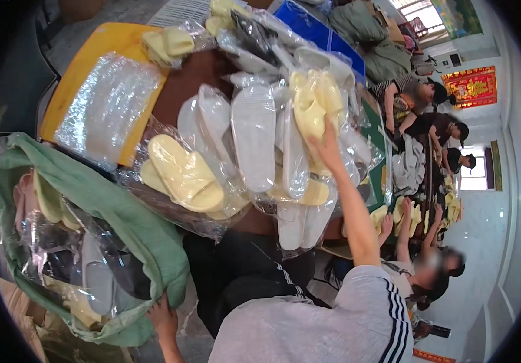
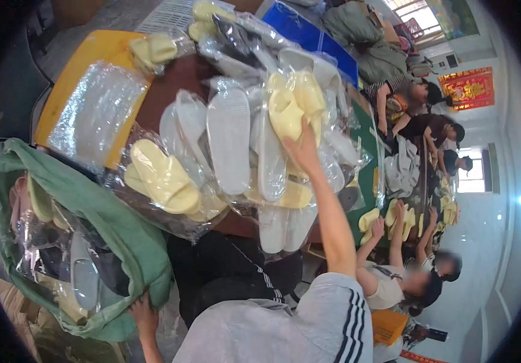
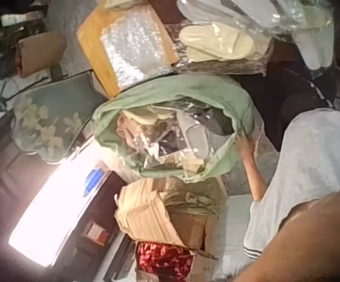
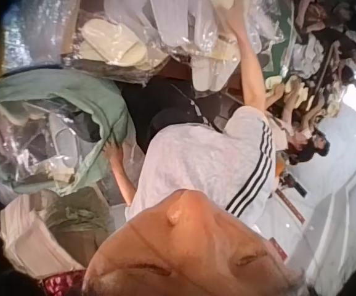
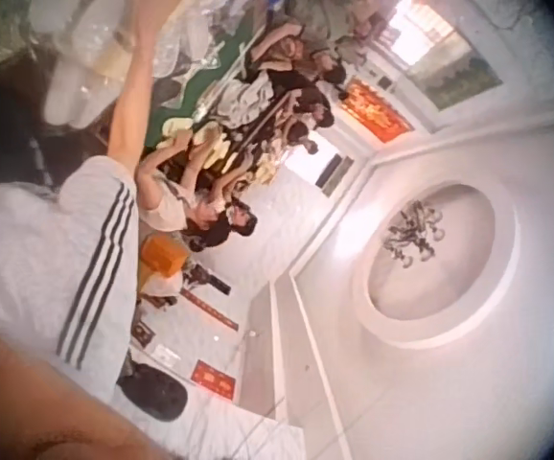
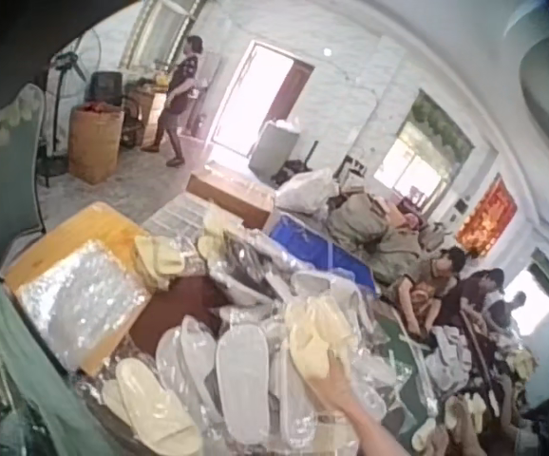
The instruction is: The person packages slippers by opening clear plastic bags, placing pairs of slippers inside the bags by hand, and setting them onto the table.
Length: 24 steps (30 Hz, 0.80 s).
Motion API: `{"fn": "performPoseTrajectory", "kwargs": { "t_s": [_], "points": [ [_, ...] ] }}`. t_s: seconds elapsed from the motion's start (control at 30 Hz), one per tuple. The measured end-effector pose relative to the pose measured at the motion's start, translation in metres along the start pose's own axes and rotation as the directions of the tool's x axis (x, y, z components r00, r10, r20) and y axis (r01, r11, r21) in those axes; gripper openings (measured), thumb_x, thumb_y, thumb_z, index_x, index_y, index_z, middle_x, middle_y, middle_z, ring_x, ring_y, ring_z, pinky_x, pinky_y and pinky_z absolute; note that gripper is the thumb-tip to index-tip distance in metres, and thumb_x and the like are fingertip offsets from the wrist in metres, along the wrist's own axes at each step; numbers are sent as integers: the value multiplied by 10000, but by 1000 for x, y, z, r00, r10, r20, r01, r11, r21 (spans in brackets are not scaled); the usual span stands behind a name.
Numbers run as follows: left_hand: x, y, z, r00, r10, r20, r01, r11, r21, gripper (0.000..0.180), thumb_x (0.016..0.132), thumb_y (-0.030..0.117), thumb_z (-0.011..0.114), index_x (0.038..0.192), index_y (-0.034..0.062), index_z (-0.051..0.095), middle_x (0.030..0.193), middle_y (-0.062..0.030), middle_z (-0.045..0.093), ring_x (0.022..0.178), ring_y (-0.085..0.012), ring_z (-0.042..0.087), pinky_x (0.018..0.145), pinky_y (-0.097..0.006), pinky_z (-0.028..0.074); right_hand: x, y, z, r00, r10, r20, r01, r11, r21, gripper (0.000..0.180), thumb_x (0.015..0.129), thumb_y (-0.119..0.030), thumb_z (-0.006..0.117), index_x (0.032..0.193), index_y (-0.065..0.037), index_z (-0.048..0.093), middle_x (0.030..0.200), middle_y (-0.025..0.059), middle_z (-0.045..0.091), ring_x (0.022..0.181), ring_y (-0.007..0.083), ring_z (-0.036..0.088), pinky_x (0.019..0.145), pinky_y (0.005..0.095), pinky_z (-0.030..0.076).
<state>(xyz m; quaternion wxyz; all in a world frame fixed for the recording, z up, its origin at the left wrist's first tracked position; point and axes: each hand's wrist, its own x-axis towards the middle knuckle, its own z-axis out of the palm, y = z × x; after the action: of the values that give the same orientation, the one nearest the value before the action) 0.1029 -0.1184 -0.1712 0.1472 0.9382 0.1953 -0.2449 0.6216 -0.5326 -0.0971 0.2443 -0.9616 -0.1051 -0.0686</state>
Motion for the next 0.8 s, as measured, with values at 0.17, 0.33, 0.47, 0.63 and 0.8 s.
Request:
{"fn": "performPoseTrajectory", "kwargs": {
  "t_s": [0.17,0.33,0.47,0.63,0.8],
  "points": [
    [-5,-1,15,999,-35,18,32,989,142,752,724,201,588,1436,230,347,1330,-210,402,1247,-405,348,1061,-602,182,-107,-6,-56,961,-148,-234,152,988,-1,561,870,-181,596,1378,-41,403,1415,175,384,1311,326,351,1088,400,263],
    [-24,6,41,934,99,-343,-11,968,250,672,740,55,561,1383,190,419,1415,-184,345,1367,-386,225,1115,-603,93,-283,113,-33,897,353,-266,-257,906,336,491,928,-225,563,1328,25,429,1335,191,450,1241,301,426,1059,380,305],
    [-49,57,50,847,129,-516,-5,972,234,521,731,8,591,1242,82,522,1375,-192,394,1333,-379,290,1098,-558,198,-349,181,3,806,589,56,-521,662,539,666,882,-318,635,1380,17,348,1305,190,470,1198,284,462,1002,372,370],
    [-68,107,64,845,222,-486,-265,964,-20,333,786,66,590,1118,41,578,1183,-169,547,1097,-359,520,937,-434,423,-356,196,22,881,423,210,-432,541,722,630,873,-226,648,1354,43,344,1182,139,543,1035,205,529,875,315,431],
    [-73,120,71,858,273,-435,-373,913,-163,299,816,89,562,1111,47,590,1104,-149,593,996,-353,572,848,-425,473,-347,175,17,883,383,271,-404,327,854,444,875,-200,607,1235,33,492,1144,120,592,1020,210,572,900,334,441]
  ]
}}
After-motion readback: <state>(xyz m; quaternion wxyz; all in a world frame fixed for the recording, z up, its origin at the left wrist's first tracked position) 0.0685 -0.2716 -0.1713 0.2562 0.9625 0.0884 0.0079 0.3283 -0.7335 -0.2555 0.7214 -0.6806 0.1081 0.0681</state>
